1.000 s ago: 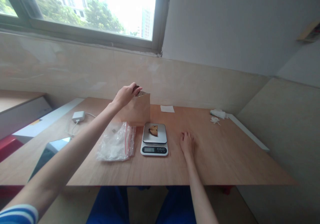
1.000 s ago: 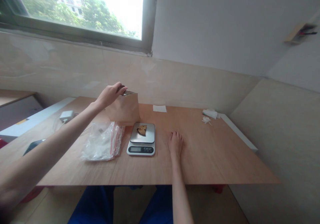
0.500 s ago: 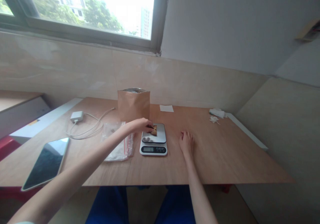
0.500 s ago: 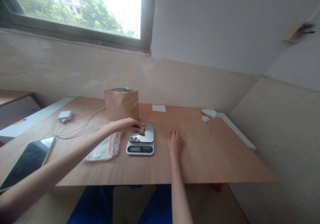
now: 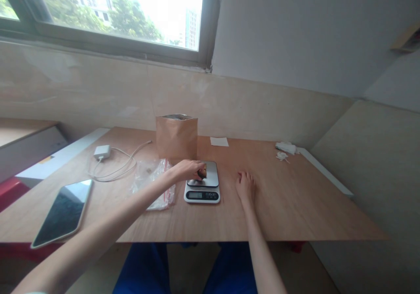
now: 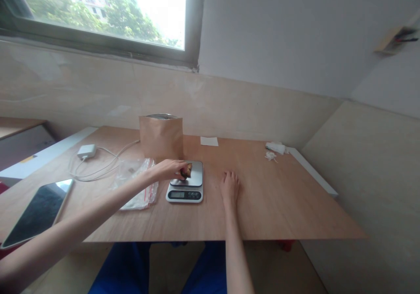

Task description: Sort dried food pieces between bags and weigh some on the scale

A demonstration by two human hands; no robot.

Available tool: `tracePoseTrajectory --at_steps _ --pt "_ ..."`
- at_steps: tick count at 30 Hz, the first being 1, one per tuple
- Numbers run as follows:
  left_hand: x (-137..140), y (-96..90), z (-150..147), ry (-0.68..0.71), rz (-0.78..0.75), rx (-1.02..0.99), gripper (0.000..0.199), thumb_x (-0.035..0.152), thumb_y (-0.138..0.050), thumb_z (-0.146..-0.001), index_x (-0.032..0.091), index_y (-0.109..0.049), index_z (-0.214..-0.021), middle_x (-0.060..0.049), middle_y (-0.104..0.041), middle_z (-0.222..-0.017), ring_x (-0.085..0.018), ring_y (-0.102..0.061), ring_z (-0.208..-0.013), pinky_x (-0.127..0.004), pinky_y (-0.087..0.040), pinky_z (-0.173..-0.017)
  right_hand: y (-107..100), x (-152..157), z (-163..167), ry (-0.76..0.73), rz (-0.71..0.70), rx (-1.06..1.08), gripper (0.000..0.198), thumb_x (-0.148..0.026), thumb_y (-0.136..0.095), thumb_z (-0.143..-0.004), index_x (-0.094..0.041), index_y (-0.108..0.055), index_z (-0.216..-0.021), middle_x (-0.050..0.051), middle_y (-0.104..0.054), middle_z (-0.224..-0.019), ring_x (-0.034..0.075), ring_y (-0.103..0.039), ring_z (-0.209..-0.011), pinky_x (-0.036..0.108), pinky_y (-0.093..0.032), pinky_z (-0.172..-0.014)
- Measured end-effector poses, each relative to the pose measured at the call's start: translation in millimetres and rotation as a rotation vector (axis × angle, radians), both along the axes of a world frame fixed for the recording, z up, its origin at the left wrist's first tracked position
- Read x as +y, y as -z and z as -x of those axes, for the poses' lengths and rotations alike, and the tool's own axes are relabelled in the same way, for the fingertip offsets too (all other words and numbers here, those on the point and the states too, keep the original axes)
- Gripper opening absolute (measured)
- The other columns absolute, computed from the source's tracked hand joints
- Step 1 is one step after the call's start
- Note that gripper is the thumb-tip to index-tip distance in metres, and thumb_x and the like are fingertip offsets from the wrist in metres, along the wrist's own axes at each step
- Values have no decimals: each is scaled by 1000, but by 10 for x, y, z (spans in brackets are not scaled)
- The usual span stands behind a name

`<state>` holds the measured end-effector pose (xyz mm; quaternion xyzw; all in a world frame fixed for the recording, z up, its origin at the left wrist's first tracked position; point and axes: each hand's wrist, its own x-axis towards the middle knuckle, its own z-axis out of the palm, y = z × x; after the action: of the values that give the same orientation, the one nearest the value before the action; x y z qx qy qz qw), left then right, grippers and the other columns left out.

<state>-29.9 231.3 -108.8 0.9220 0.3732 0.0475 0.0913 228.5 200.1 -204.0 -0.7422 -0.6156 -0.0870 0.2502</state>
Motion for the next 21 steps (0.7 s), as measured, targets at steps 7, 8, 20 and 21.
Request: tracePoseTrajectory --at_steps 7,8,20,21 --pt "-18 -9 39 12 -44 -14 10 23 -53 -79 21 -53 -88 -2 -61 -93 -16 -60 -83 -22 -39 -63 -19 -5 11 11 18 -2 31 -13 -34 -85 -11 -62 -97 14 -62 -97 22 -54 -91 30 -33 -77" --pt "-21 -5 43 16 -59 -14 10 22 -52 -80 21 -52 -90 -2 -60 -94 -16 -60 -83 -22 -39 -63 -17 -4 10 13 19 -1 30 -13 -34 -85 -11 -62 -98 14 -62 -98 22 -54 -92 31 -33 -77" --pt "-83 -192 99 43 20 21 28 37 -65 -71 23 -55 -93 0 -59 -95 -15 -59 -78 -21 -36 -57 -29 -8 5 5 26 -4 30 -12 -35 -84 -12 -62 -98 14 -62 -98 21 -54 -91 30 -33 -76" --pt "-81 -224 107 32 17 28 27 36 -65 -72 23 -55 -93 0 -59 -95 -14 -59 -77 -22 -36 -57 -27 -7 5 3 23 -3 30 -12 -35 -84 -12 -62 -98 14 -62 -98 22 -54 -91 30 -33 -76"
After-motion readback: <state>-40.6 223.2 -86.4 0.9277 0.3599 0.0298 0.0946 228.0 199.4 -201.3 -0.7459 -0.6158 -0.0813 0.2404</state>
